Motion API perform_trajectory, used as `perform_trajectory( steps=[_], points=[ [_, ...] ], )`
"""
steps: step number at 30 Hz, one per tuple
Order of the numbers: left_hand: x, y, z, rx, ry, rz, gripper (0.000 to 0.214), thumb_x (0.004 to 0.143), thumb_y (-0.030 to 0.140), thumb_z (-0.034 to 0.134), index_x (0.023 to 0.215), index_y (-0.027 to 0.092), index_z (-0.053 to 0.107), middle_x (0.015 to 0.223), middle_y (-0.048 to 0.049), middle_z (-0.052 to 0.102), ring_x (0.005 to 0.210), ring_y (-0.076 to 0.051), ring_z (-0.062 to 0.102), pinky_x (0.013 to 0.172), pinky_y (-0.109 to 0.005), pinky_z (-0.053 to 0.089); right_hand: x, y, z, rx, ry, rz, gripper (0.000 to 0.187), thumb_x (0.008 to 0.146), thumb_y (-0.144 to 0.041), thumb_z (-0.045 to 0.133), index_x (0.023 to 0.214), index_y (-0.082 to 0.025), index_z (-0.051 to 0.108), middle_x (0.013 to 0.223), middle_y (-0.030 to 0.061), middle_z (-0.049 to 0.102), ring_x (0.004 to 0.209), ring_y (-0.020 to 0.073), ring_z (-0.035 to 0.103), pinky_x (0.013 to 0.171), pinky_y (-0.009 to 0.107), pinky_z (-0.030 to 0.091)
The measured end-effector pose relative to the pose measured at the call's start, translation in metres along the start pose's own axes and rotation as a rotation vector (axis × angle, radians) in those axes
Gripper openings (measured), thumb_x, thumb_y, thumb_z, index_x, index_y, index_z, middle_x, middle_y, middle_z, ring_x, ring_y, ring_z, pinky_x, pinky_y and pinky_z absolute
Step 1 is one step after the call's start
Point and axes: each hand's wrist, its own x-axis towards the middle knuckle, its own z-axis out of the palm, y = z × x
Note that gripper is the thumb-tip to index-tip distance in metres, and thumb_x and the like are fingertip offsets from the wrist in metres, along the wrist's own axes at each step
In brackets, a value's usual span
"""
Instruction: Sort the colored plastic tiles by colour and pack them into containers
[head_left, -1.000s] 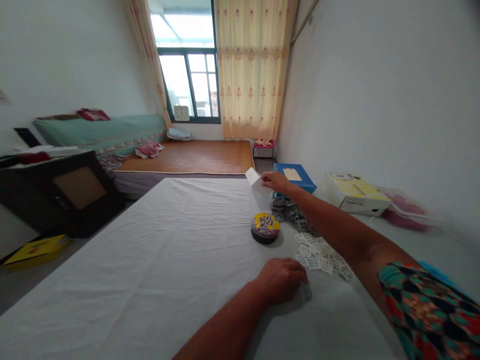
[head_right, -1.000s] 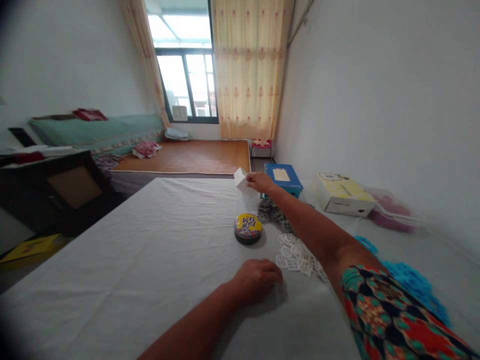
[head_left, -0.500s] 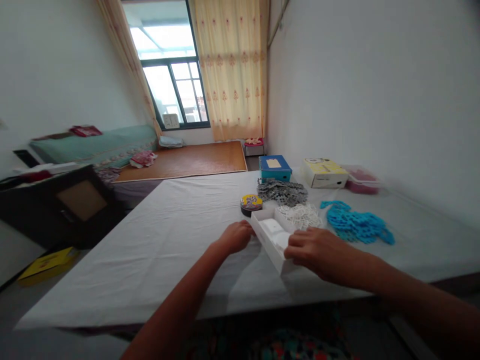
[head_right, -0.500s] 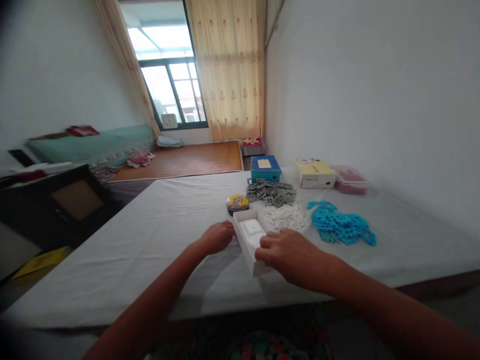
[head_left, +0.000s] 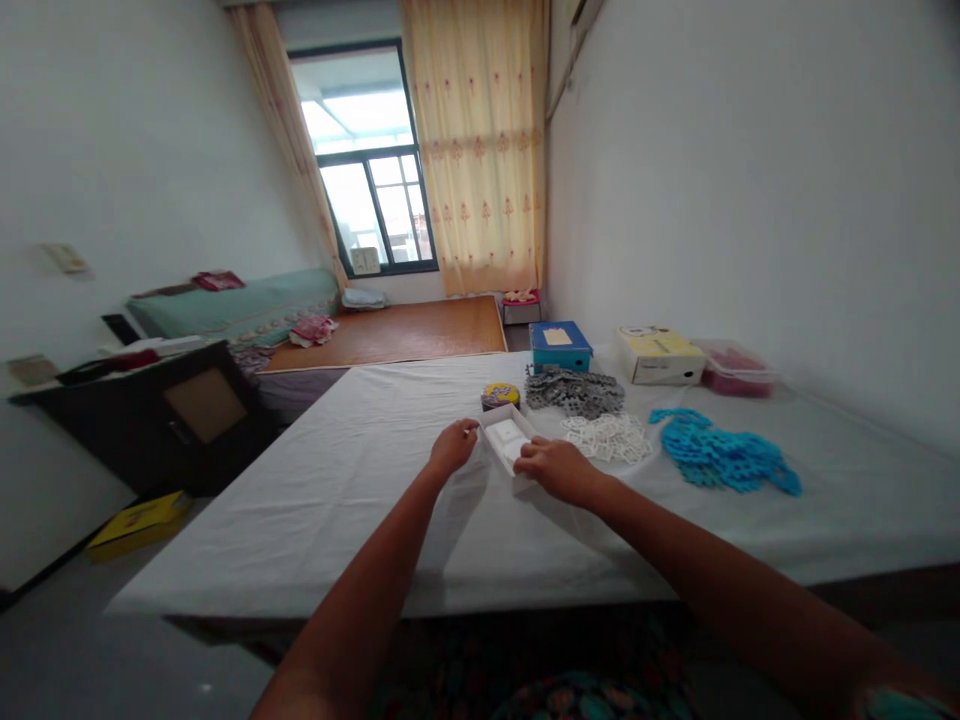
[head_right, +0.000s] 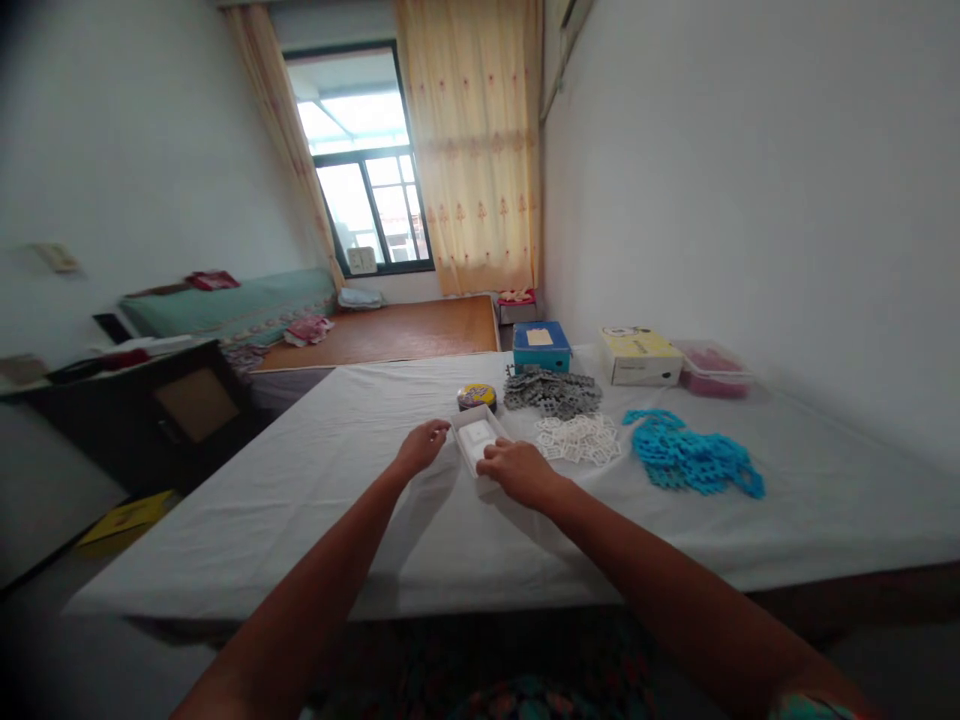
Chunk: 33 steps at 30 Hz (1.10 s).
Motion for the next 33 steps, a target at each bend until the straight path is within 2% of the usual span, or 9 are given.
perform_trajectory(
  steps=[4, 8, 11, 15, 17, 21, 27, 31, 33],
  points=[
    [0.036, -0.019, 0.005, -0.093, 0.071, -0.102, 0.040, 0.092, 0.029, 0.045, 0.127, 0.014, 0.060, 0.121, -0.0113, 0.067, 0.104, -0.020, 0.065, 0.094, -0.032, 0.047, 0.025, 0.005, 0.004, 0.097, -0.008, -0.001, 0.021, 0.090, -0.020, 0.055, 0.102, -0.025, 0.071, 0.101, 0.0060, 0.071, 0.099, 0.0211, 0.061, 0.075, 0.027, 0.045],
    [0.055, -0.035, 0.013, -0.204, 0.052, -0.093, 0.034, 0.088, 0.028, 0.053, 0.115, 0.016, 0.067, 0.115, -0.0070, 0.071, 0.103, -0.018, 0.065, 0.090, -0.027, 0.049, 0.049, 0.026, 0.001, 0.334, 0.059, 0.121, 0.025, 0.093, -0.031, 0.052, 0.106, -0.022, 0.071, 0.104, 0.0055, 0.073, 0.095, 0.0192, 0.065, 0.082, 0.027, 0.046],
    [0.054, -0.038, 0.022, -0.266, 0.047, -0.064, 0.032, 0.090, 0.028, 0.047, 0.110, 0.019, 0.070, 0.109, -0.0040, 0.073, 0.095, -0.016, 0.067, 0.083, -0.023, 0.050, 0.076, 0.032, 0.002, 0.298, 0.119, 0.270, 0.031, 0.095, -0.028, 0.048, 0.116, -0.015, 0.066, 0.114, 0.0110, 0.070, 0.103, 0.0209, 0.064, 0.090, 0.029, 0.044],
    [0.043, -0.036, 0.025, -0.296, 0.070, -0.063, 0.032, 0.091, 0.032, 0.046, 0.108, 0.021, 0.070, 0.103, -0.0040, 0.074, 0.088, -0.016, 0.067, 0.079, -0.024, 0.048, 0.101, 0.016, 0.006, 0.132, -0.099, 0.311, 0.047, 0.085, -0.037, 0.060, 0.123, -0.009, 0.060, 0.116, 0.0203, 0.067, 0.106, 0.0303, 0.063, 0.089, 0.036, 0.047],
    [0.038, -0.034, 0.023, -0.308, 0.076, -0.073, 0.029, 0.089, 0.034, 0.049, 0.104, 0.023, 0.070, 0.099, -0.0035, 0.074, 0.083, -0.016, 0.067, 0.076, -0.025, 0.047, 0.100, 0.005, 0.006, 0.122, -0.165, 0.296, 0.058, 0.080, -0.039, 0.064, 0.129, -0.011, 0.055, 0.120, 0.0214, 0.063, 0.106, 0.0321, 0.063, 0.086, 0.038, 0.048],
    [0.031, -0.028, 0.017, -0.273, 0.072, -0.105, 0.026, 0.088, 0.035, 0.050, 0.101, 0.025, 0.070, 0.096, -0.0027, 0.073, 0.081, -0.016, 0.066, 0.074, -0.025, 0.046, 0.082, -0.005, 0.007, 0.190, -0.148, 0.221, 0.064, 0.072, -0.032, 0.070, 0.131, -0.015, 0.054, 0.130, 0.0175, 0.057, 0.113, 0.0304, 0.059, 0.093, 0.037, 0.046],
    [0.027, -0.025, 0.015, -0.232, 0.080, -0.114, 0.028, 0.091, 0.036, 0.046, 0.105, 0.026, 0.069, 0.100, -0.0030, 0.073, 0.086, -0.018, 0.066, 0.076, -0.026, 0.046, 0.077, 0.007, 0.002, 0.381, 0.044, 0.233, 0.036, 0.076, -0.026, 0.063, 0.111, -0.022, 0.067, 0.118, 0.0081, 0.065, 0.108, 0.0255, 0.058, 0.097, 0.040, 0.043],
    [0.026, -0.026, 0.015, -0.238, 0.072, -0.118, 0.030, 0.092, 0.038, 0.046, 0.106, 0.026, 0.070, 0.101, -0.0030, 0.073, 0.088, -0.018, 0.066, 0.077, -0.026, 0.046, 0.054, 0.031, -0.023, 0.626, 0.297, 0.417, 0.033, 0.081, -0.035, 0.057, 0.109, -0.021, 0.067, 0.111, 0.0076, 0.067, 0.094, 0.0227, 0.063, 0.079, 0.035, 0.051],
    [0.026, -0.025, 0.016, -0.236, 0.053, -0.109, 0.031, 0.092, 0.041, 0.047, 0.108, 0.026, 0.069, 0.103, -0.0029, 0.073, 0.088, -0.018, 0.065, 0.078, -0.026, 0.046, 0.029, 0.043, -0.033, 0.610, 0.430, 0.518, 0.036, 0.083, -0.042, 0.054, 0.110, -0.023, 0.067, 0.112, 0.0082, 0.067, 0.094, 0.0241, 0.063, 0.074, 0.035, 0.052]
  ],
)
